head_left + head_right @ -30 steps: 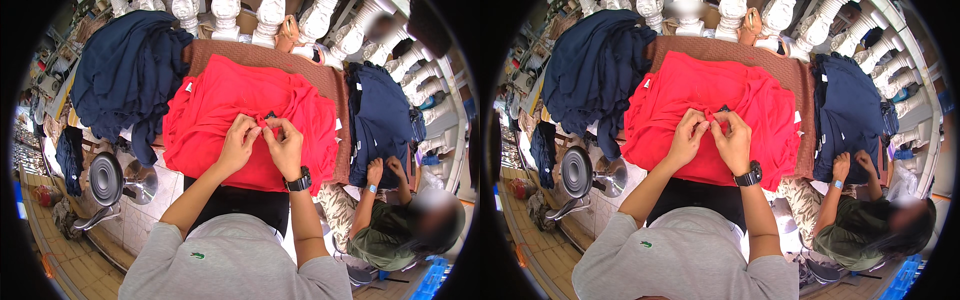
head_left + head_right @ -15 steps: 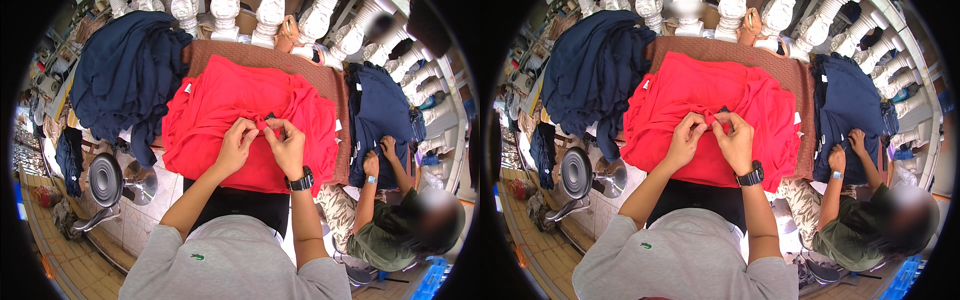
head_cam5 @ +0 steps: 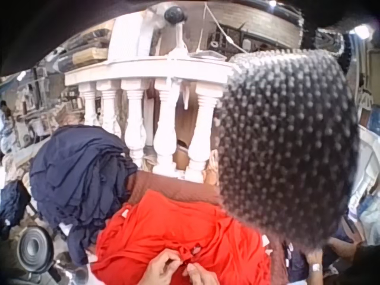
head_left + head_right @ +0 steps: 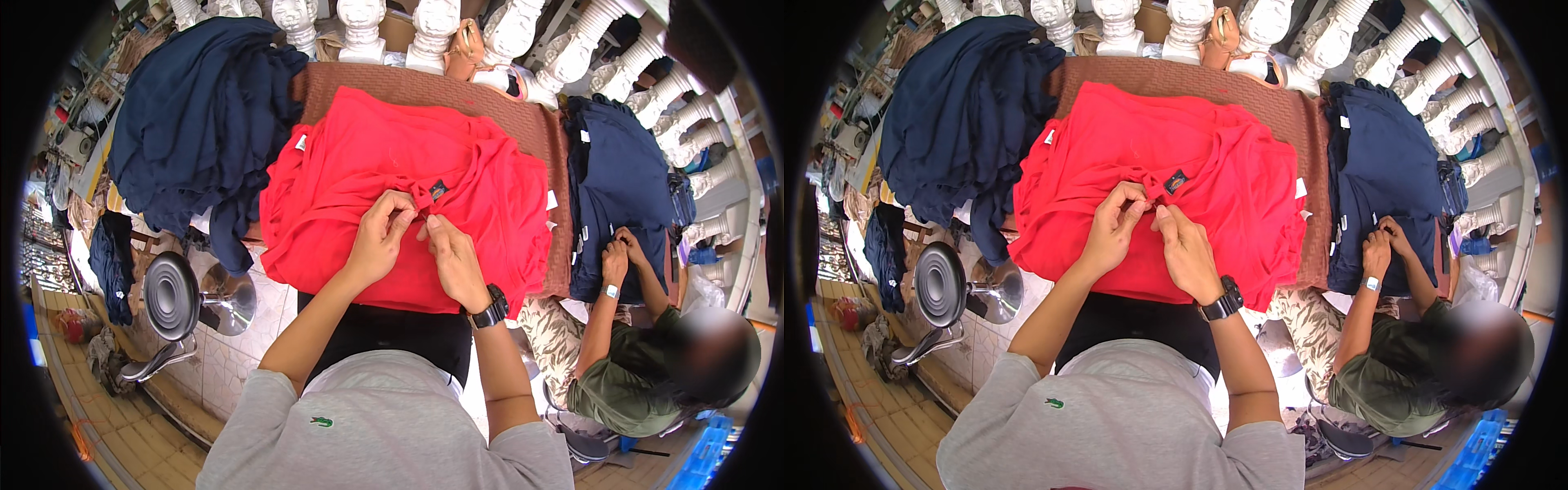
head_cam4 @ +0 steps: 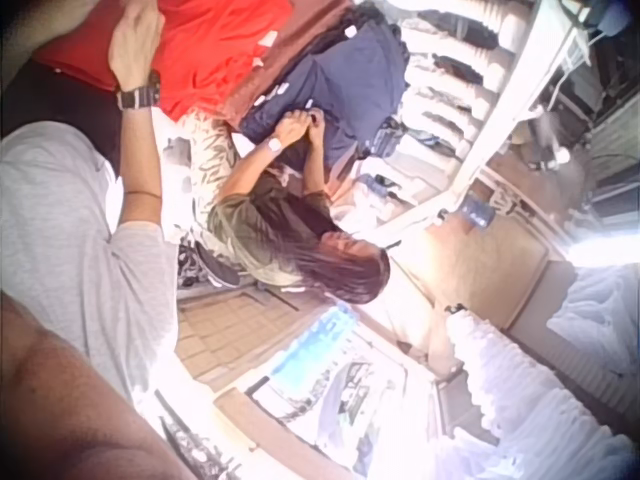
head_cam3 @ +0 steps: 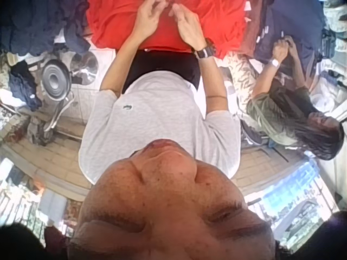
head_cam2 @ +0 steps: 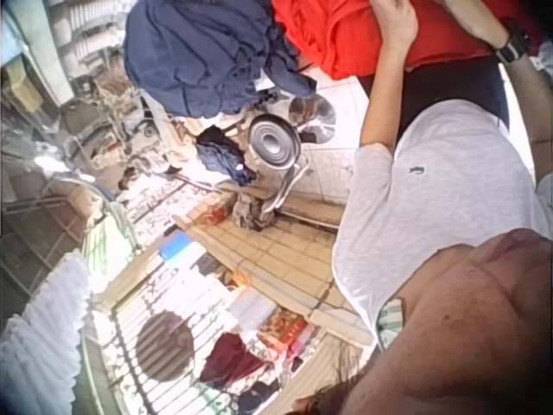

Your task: The person uses a pair of scissors to trim loose threads and small fabric tags from a red garment laid out on a table. The person carefully snips the excess material while holding the fabric steady with their other hand.

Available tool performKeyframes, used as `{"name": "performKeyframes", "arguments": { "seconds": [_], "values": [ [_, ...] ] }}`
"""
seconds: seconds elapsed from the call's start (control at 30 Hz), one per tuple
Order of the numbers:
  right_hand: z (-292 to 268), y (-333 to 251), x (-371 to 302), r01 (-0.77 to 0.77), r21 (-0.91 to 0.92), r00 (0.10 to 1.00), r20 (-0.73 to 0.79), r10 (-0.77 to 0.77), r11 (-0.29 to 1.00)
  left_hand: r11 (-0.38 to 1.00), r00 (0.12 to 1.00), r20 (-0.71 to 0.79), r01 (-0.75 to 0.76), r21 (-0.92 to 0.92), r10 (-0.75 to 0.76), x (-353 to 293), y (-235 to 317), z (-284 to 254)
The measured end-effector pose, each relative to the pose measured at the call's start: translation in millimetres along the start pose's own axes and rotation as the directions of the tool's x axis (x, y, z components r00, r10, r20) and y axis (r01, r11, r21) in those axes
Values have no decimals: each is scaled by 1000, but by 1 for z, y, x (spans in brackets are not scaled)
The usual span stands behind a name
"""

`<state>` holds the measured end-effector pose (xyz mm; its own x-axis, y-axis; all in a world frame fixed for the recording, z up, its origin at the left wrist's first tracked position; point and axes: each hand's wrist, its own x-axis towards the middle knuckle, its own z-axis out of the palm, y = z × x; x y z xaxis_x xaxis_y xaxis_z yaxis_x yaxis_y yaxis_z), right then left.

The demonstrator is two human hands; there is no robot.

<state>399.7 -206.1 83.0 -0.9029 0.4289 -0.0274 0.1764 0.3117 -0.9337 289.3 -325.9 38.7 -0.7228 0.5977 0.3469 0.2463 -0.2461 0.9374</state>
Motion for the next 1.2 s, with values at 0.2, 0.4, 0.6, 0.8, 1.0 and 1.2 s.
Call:
{"name": "performKeyframes", "arguments": {
  "seconds": [0.2,0.4,0.6,0.8,1.0,1.2],
  "values": [
    [5,4,11,-44,58,999,-6,44,997,1000,999,30,21,5,-22,0,6,0],
    [9,13,18,22,151,999,-45,-15,988,999,999,39,13,52,-16,-1,2,-2],
    [8,15,21,7,225,999,-33,0,974,993,998,55,-8,115,1,0,8,-3],
    [12,23,21,-4,232,999,-36,12,973,981,998,57,-46,188,36,-1,6,-4],
    [-1,11,11,-136,363,988,117,100,922,995,996,-13,91,51,-90,-6,18,-4],
    [-5,9,13,-130,274,987,131,97,953,957,995,79,-88,277,69,-5,21,-10]
  ]
}}
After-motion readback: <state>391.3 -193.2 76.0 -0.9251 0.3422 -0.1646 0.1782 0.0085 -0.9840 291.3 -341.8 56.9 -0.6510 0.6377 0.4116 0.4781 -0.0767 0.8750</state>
